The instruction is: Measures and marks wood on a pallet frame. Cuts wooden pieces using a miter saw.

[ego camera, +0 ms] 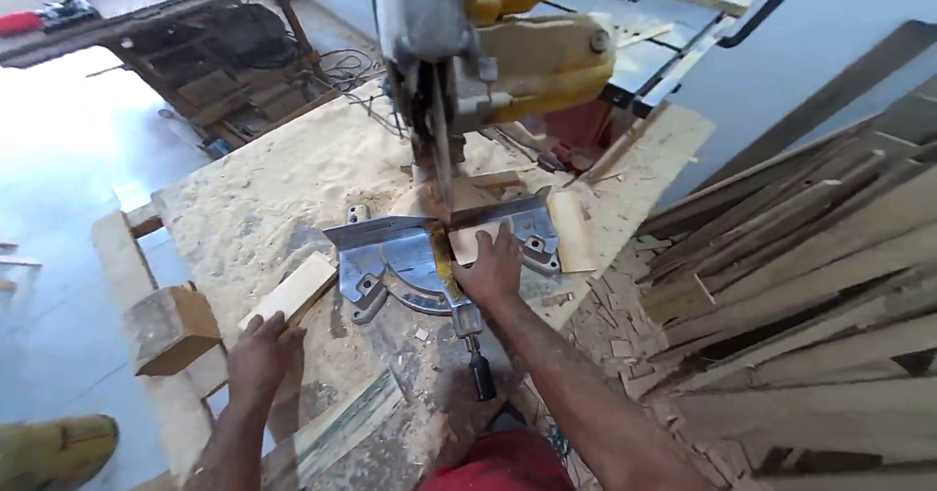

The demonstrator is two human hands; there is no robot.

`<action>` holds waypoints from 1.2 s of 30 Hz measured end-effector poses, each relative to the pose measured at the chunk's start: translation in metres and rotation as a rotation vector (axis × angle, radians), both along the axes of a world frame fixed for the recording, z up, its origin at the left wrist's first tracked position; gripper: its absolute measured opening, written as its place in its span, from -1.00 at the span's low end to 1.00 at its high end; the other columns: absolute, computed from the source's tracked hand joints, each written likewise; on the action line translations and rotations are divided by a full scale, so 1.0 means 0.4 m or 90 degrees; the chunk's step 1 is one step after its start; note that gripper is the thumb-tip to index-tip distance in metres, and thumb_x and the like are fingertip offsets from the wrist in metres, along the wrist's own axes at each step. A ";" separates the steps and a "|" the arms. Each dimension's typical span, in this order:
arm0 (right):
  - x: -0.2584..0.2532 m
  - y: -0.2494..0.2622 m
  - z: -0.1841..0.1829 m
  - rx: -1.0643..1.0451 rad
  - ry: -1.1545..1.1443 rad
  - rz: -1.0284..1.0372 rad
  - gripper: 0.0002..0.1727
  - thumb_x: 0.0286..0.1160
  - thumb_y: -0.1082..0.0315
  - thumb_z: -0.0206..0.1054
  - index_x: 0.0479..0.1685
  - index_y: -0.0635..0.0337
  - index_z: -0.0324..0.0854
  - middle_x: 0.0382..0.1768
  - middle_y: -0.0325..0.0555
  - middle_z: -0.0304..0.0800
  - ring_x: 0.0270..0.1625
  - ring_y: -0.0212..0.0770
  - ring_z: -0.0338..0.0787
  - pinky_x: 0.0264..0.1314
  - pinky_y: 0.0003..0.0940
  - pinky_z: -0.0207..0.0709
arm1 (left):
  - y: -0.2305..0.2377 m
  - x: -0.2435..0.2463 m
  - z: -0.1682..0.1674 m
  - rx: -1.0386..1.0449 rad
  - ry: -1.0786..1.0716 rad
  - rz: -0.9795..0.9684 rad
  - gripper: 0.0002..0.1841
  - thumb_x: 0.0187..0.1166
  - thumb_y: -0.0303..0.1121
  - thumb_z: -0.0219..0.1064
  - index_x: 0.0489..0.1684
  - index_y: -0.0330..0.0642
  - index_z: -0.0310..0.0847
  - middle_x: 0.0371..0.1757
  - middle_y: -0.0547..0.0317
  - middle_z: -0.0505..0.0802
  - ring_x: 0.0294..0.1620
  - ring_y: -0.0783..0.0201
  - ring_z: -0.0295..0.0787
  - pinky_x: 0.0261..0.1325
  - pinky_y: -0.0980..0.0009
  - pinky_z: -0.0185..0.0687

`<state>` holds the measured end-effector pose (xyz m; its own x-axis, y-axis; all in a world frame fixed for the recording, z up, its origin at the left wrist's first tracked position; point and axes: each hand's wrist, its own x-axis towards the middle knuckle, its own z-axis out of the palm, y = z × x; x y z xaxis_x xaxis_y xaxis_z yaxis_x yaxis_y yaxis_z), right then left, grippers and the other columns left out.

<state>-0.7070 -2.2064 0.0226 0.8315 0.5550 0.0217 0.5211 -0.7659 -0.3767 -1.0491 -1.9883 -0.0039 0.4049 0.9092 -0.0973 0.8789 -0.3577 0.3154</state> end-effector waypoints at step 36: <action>0.019 -0.189 0.128 0.519 0.777 -0.239 -0.62 0.77 0.10 0.23 0.22 0.26 0.53 -0.33 0.00 0.82 -0.49 -0.22 0.81 -0.47 -0.37 0.72 | -0.141 0.268 0.202 -0.419 -0.255 -0.244 -0.43 0.40 -0.12 0.63 0.38 -0.14 0.69 0.18 -0.03 0.86 0.15 0.03 0.83 0.26 -0.10 0.74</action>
